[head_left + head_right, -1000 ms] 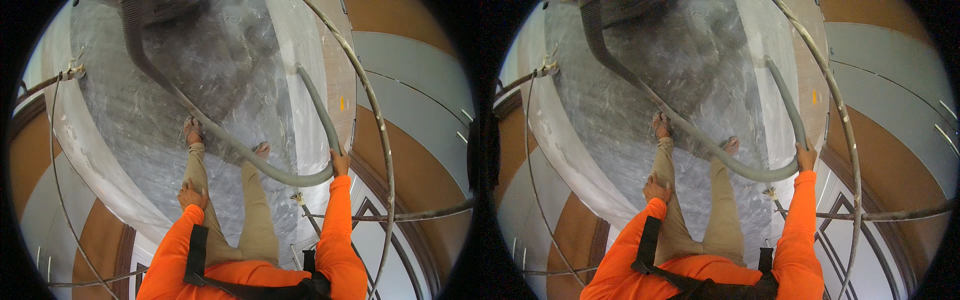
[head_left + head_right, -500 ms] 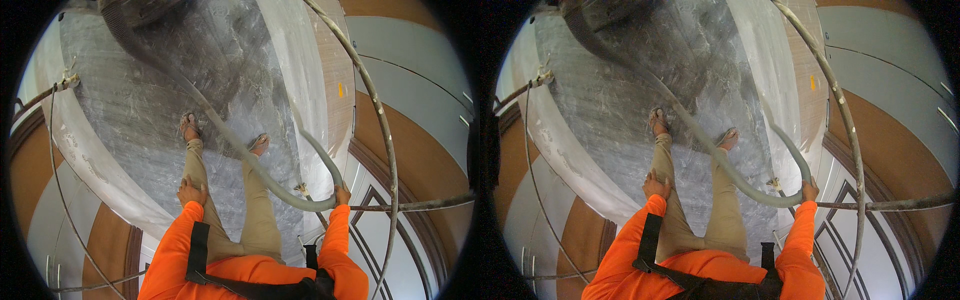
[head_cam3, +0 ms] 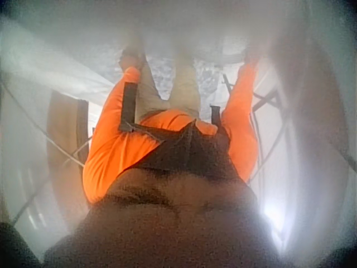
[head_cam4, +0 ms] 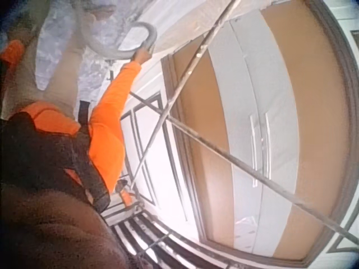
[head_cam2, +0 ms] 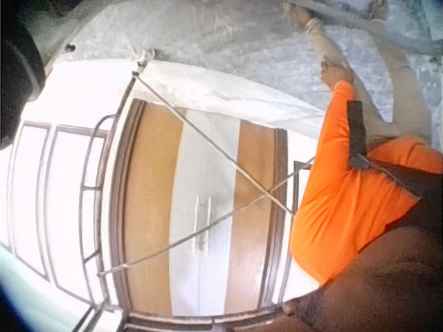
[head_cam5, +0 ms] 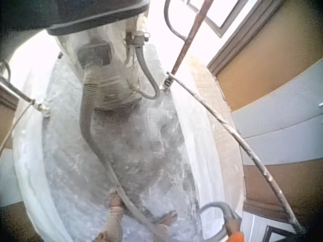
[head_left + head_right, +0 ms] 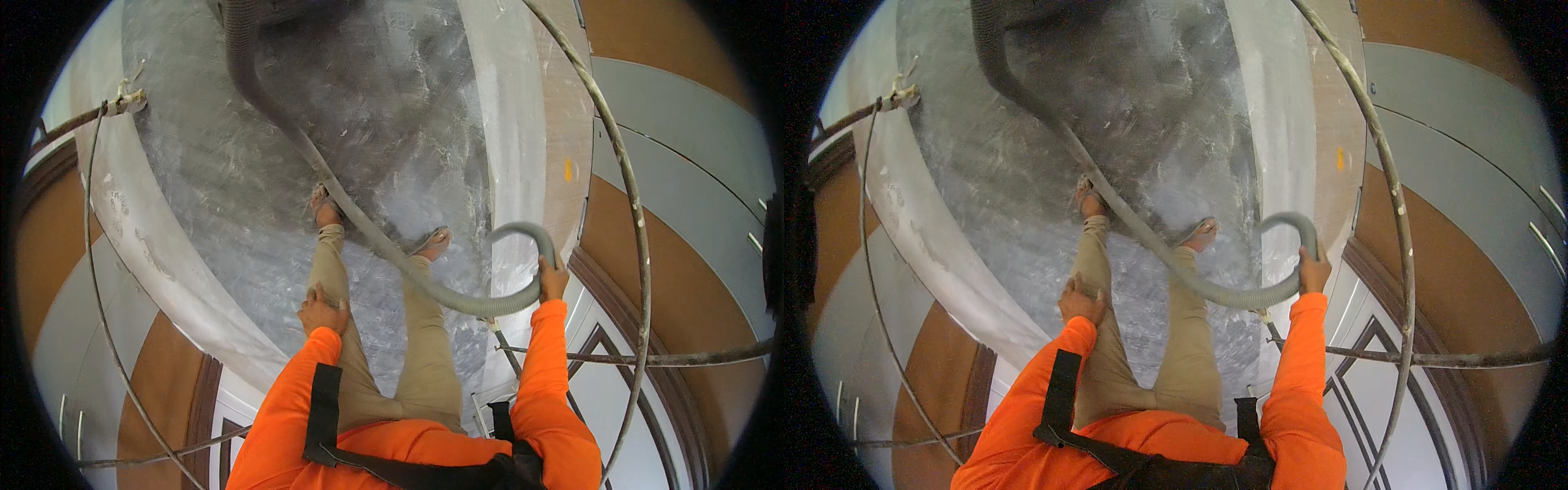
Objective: The person uses a vacuum hose to clean dust and debris from a wall and floor surface while standing on a high platform.
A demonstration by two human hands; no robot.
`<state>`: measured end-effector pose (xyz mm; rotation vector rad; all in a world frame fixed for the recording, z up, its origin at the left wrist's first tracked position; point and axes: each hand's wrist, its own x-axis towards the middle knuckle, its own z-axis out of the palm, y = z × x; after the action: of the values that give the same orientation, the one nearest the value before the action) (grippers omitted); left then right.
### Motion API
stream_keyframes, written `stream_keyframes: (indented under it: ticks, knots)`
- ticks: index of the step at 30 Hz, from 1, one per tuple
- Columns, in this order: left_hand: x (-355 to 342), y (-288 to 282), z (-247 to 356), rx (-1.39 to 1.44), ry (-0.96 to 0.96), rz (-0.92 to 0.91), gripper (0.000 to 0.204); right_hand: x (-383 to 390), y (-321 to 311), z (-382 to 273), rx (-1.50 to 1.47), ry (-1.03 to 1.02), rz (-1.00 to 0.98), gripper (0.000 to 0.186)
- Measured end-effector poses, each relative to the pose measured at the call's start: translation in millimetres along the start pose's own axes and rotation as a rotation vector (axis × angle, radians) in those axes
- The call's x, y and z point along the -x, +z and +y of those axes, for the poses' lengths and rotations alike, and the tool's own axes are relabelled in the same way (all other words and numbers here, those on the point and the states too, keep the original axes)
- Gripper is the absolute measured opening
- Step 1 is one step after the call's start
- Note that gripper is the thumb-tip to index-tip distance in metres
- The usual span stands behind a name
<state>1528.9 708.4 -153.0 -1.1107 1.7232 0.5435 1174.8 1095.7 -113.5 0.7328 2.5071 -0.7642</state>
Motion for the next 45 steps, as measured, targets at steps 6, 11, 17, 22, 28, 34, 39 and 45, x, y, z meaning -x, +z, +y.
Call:
stream_keyframes:
  ticks: [6, 11, 17, 22, 28, 34, 39, 45]
  knots:
    - [-5.3, -6.2, -4.7, -0.018, 0.011, -0.008, 0.083, -51.0, 41.8, -154.3, 0.103, -0.39, 0.025, 0.057]
    - [-9.1, -1.2, -12.5, 0.013, 0.012, -0.003, 0.084, -55.8, 78.4, -278.5, 0.032, -0.545, 0.021, 0.058]
    - [-7.1, -6.3, -11.9, 0.027, -0.007, -0.021, 0.084, -75.0, 109.5, -322.7, -0.057, -0.665, -0.022, 0.057]
    - [-4.1, -4.7, -11.4, 0.032, 0.003, -0.021, 0.084, -83.8, 116.9, -311.8, 0.078, -0.63, 0.013, 0.061]
    - [-0.7, -6.0, -8.2, 0.043, 0.006, -0.02, 0.083, -59.5, 79.8, -237.1, 0.318, -0.604, -0.014, 0.06]
    - [0.5, 0.6, -4.9, 0.043, 0.006, -0.005, 0.083, -3.1, 26.2, -132.0, 0.319, -0.339, -0.042, 0.06]
    - [-2.3, 15.4, -6.5, 0.03, 0.041, 0.041, 0.084, 32.4, -18.3, -51.3, 0.28, -0.336, 0.048, 0.061]
    - [-1.0, 12.1, -2.4, 0.009, 0.013, 0.011, 0.083, 68.1, -48.2, -26.7, 0.145, 0.077, 0.043, 0.059]
